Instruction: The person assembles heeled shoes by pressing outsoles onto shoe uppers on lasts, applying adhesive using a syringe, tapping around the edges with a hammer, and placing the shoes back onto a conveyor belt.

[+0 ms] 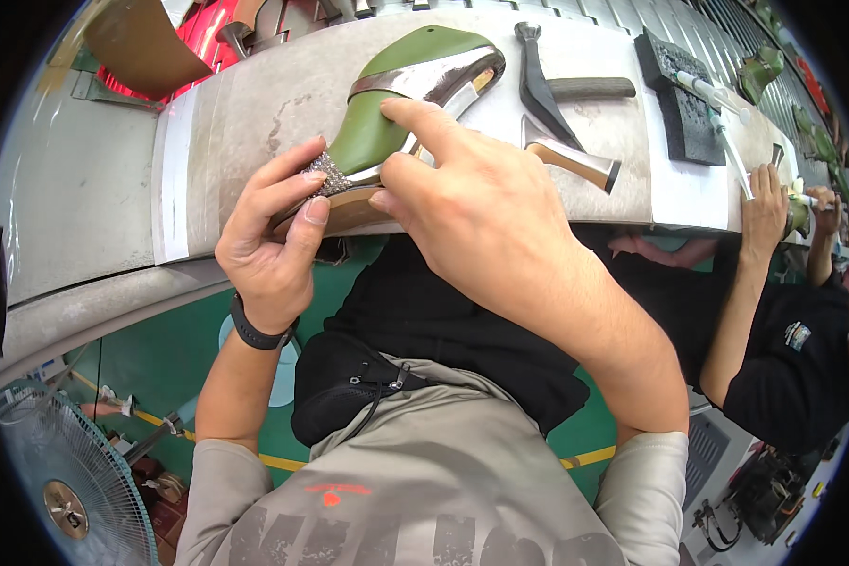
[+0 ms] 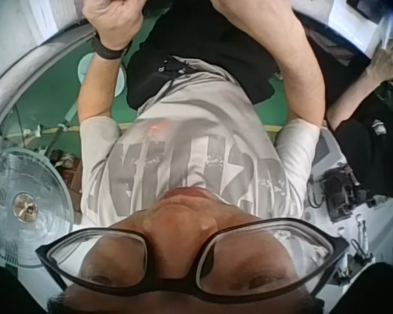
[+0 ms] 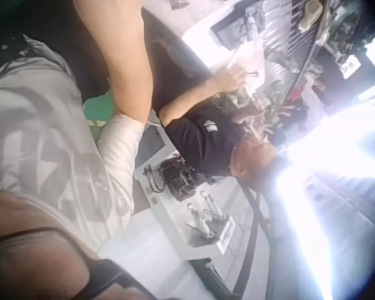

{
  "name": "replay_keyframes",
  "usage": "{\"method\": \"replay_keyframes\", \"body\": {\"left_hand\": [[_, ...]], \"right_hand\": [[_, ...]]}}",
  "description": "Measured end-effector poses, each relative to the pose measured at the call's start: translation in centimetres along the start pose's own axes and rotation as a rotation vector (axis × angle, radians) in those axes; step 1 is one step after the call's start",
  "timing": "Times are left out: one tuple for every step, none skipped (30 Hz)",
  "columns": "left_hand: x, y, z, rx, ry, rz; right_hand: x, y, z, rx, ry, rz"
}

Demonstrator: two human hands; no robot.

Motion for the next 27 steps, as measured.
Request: {"method": "replay_keyframes", "body": {"left_hand": [[-0.5, 0.5, 0.2, 0.031, 0.039, -0.016], [-0.8, 1.0, 0.4, 0.062, 0.078, -0.031], [-0.9, 1.2, 0.5, 0.066, 0.078, -0.031], [-0.9, 1.4, 0.6, 0.078, 0.115, -0.031], [-1.0, 1.7, 0.8, 0.09, 0.151, -0.031], [-1.3, 1.9, 0.9, 0.097, 0.151, -0.031], [-1.7, 2.1, 1.0, 0.095, 0.156, -0.072], [-1.9, 2.4, 1.1, 0.093, 0.16, -0.114], [-2.0, 2.7, 1.3, 0.101, 0.159, -0.113], [-2.2, 3.0, 1.5, 0.114, 0.217, -0.096], [-2.4, 3.3, 1.7, 0.127, 0.275, -0.078], [-2.6, 3.6, 1.8, 0.133, 0.274, -0.077], [-2.9, 3.8, 2.0, 0.172, 0.359, -0.075], [-3.0, 3.9, 2.2, 0.211, 0.445, -0.072], [-3.1, 3.9, 2.3, 0.216, 0.446, -0.07], [-3.3, 4.1, 2.4, 0.215, 0.488, -0.035], [-3.4, 4.2, 2.6, 0.213, 0.531, 0.0], [-3.4, 4.2, 2.7, 0.217, 0.532, -0.001], [-3.3, 4.2, 2.9, 0.208, 0.543, 0.0], [-3.3, 4.3, 3.1, 0.199, 0.554, 0.001], [-3.2, 4.3, 3.1, 0.204, 0.556, 0.0], [-3.2, 4.4, 3.1, 0.232, 0.606, 0.023], [-3.1, 4.5, 3.1, 0.261, 0.656, 0.046], [-3.0, 4.5, 3.1, 0.265, 0.657, 0.043], [-3.0, 4.6, 3.1, 0.275, 0.681, 0.081], [-2.9, 4.6, 3.2, 0.286, 0.704, 0.119], [-3.0, 4.6, 3.3, 0.29, 0.704, 0.117]], "right_hand": [[0.0, 0.0, -0.1, 0.02, 0.009, 0.018], [0.0, 0.0, -0.1, 0.041, 0.018, 0.036], [-0.2, -0.1, -0.2, 0.038, 0.02, 0.039], [-0.3, -0.1, -0.2, 0.046, 0.03, 0.035], [-0.5, -0.2, -0.3, 0.054, 0.041, 0.031], [-0.8, -0.1, -0.4, 0.05, 0.043, 0.037], [-1.2, 0.0, -0.5, 0.074, 0.021, 0.001], [-1.6, 0.0, -0.7, 0.098, -0.001, -0.034], [-2.0, 0.1, -1.1, 0.144, 0.017, -0.037], [-2.4, 0.3, -1.3, 0.14, 0.018, -0.03], [-2.7, 0.4, -1.4, 0.129, 0.003, -0.068], [-3.0, 0.6, -1.4, 0.119, -0.013, -0.108], [-3.3, 0.8, -1.6, 0.174, 0.001, -0.104], [-3.5, 0.7, -1.5, 0.171, 0.001, -0.099], [-3.5, 0.8, -1.4, 0.178, -0.025, -0.116], [-3.5, 0.8, -1.3, 0.185, -0.051, -0.133], [-3.6, 0.8, -1.3, 0.181, -0.049, -0.129], [-3.7, 0.8, -1.2, 0.152, -0.061, -0.155], [-3.7, 0.8, -1.2, 0.123, -0.073, -0.181], [-3.8, 0.8, -1.0, 0.122, -0.069, -0.178], [-3.8, 0.8, -0.9, 0.097, -0.068, -0.188], [-3.8, 0.8, -0.8, 0.073, -0.066, -0.198], [-3.9, 0.9, -0.8, 0.071, -0.063, -0.194], [-3.8, 0.9, -0.8, 0.083, -0.074, -0.194], [-3.8, 1.0, -0.8, 0.096, -0.085, -0.193], [-3.7, 1.2, -1.0, 0.095, -0.081, -0.19], [-3.6, 1.3, -1.1, 0.1, -0.121, -0.211]]}}
Point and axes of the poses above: each hand's wrist, its own y-axis towards the middle knuckle, its own z-axis out of the palm, x = y × z, the point moved 3 cm from there along y, towards the middle knuckle, and after that the axes turned 6 degrees about z, right-handed, at the moved point
